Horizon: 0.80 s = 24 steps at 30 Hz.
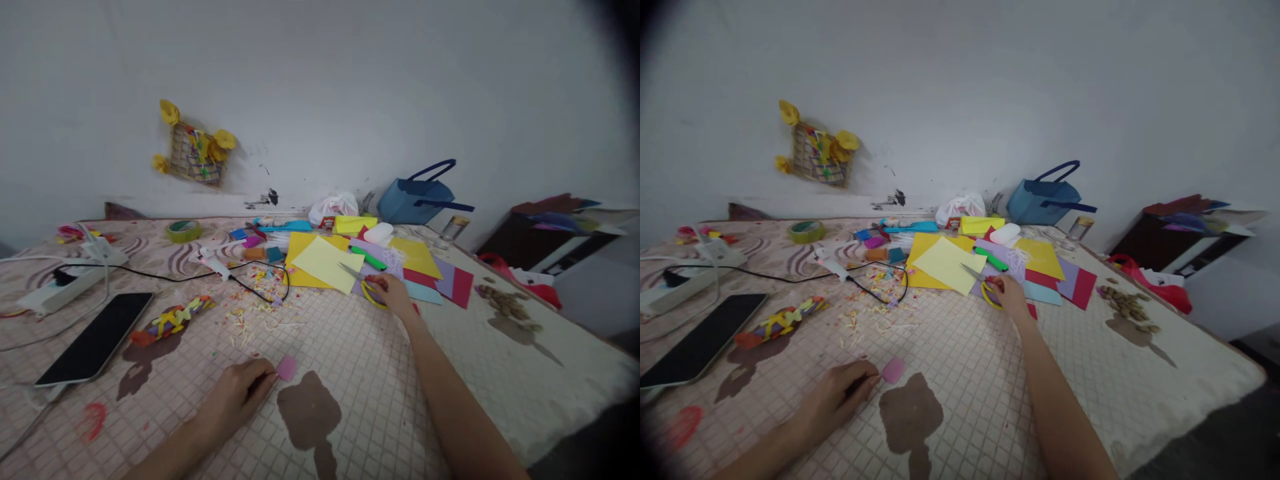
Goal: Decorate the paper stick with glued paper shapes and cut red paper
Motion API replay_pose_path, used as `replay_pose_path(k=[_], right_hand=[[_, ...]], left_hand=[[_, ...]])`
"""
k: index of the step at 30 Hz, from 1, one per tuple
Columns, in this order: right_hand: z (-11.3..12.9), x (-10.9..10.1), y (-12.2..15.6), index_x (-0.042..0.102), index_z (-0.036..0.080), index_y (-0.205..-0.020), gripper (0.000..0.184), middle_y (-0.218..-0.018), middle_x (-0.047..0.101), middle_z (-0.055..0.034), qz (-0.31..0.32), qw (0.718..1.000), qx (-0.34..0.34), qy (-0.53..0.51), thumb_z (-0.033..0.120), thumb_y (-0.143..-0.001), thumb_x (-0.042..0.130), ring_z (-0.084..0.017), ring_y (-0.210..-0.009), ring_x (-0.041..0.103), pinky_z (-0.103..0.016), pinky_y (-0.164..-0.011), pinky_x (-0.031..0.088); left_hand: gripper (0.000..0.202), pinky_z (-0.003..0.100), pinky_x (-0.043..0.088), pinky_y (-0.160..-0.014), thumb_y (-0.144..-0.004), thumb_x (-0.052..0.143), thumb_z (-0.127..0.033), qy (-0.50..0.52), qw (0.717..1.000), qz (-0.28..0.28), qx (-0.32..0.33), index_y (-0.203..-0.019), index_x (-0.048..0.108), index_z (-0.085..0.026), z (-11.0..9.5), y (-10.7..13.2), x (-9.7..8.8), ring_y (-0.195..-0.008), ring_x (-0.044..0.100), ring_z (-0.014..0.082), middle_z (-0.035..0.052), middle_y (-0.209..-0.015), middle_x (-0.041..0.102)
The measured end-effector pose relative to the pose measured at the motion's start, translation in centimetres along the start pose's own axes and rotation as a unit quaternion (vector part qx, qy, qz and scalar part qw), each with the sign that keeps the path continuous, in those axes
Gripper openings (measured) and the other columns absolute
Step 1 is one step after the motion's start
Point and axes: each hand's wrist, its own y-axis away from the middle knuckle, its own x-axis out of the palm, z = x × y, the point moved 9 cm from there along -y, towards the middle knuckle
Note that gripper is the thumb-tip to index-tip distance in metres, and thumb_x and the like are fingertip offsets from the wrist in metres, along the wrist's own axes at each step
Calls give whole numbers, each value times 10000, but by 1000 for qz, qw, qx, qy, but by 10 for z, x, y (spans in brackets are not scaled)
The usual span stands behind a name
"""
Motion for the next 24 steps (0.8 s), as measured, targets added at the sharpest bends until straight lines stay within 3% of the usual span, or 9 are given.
replay_pose_path(k=[4, 9, 13, 16, 20, 24], right_hand=[[-15, -23, -2, 618, 189, -822, 182, -809, 668, -57, -32, 999, 18, 13, 313, -787, 489, -190, -735, 603, -308, -681, 461], [-59, -63, 3, 602, 169, -740, 238, -676, 648, -71, -99, 990, 89, 51, 349, -775, 451, -217, -645, 587, -346, -632, 445], [-67, -68, 6, 589, 170, -710, 232, -655, 639, -77, -116, 987, 96, 56, 349, -763, 453, -230, -639, 587, -356, -632, 441], [-49, -61, 3, 591, 170, -761, 207, -730, 651, -80, -108, 991, 63, 41, 328, -773, 458, -217, -674, 595, -339, -658, 450], [-8, -44, -1, 586, 165, -836, 205, -800, 638, -91, -95, 995, 15, 23, 302, -812, 436, -205, -686, 583, -337, -663, 461], [55, -1, 4, 590, 187, -917, 177, -911, 628, -87, -33, 997, -72, 2, 271, -796, 493, -226, -853, 583, -359, -754, 469]], left_hand=[[221, 225, 408, -612, -903, 391, -298, 9, 1000, -5, 3, -826, 574, -201, -1, -1, -1, -643, 561, 115, -2, -712, 621], [134, 208, 374, -517, -849, 467, -272, -7, 1000, -11, -13, -775, 555, -204, 5, -1, 2, -544, 512, 99, -24, -641, 593], [150, 202, 344, -488, -824, 503, -290, -16, 999, -19, -22, -710, 507, -193, 9, 2, 3, -504, 476, 88, -32, -604, 558], [205, 206, 341, -499, -847, 468, -304, -24, 1000, -15, -13, -679, 483, -188, 6, 2, 2, -519, 475, 90, -22, -613, 549], [232, 214, 340, -512, -858, 444, -315, -31, 999, -12, -15, -669, 481, -186, 2, 0, 0, -536, 479, 97, -17, -613, 543], [228, 216, 344, -524, -860, 438, -315, -27, 999, -7, -23, -679, 490, -187, 2, -1, 0, -551, 486, 100, -15, -630, 551]])
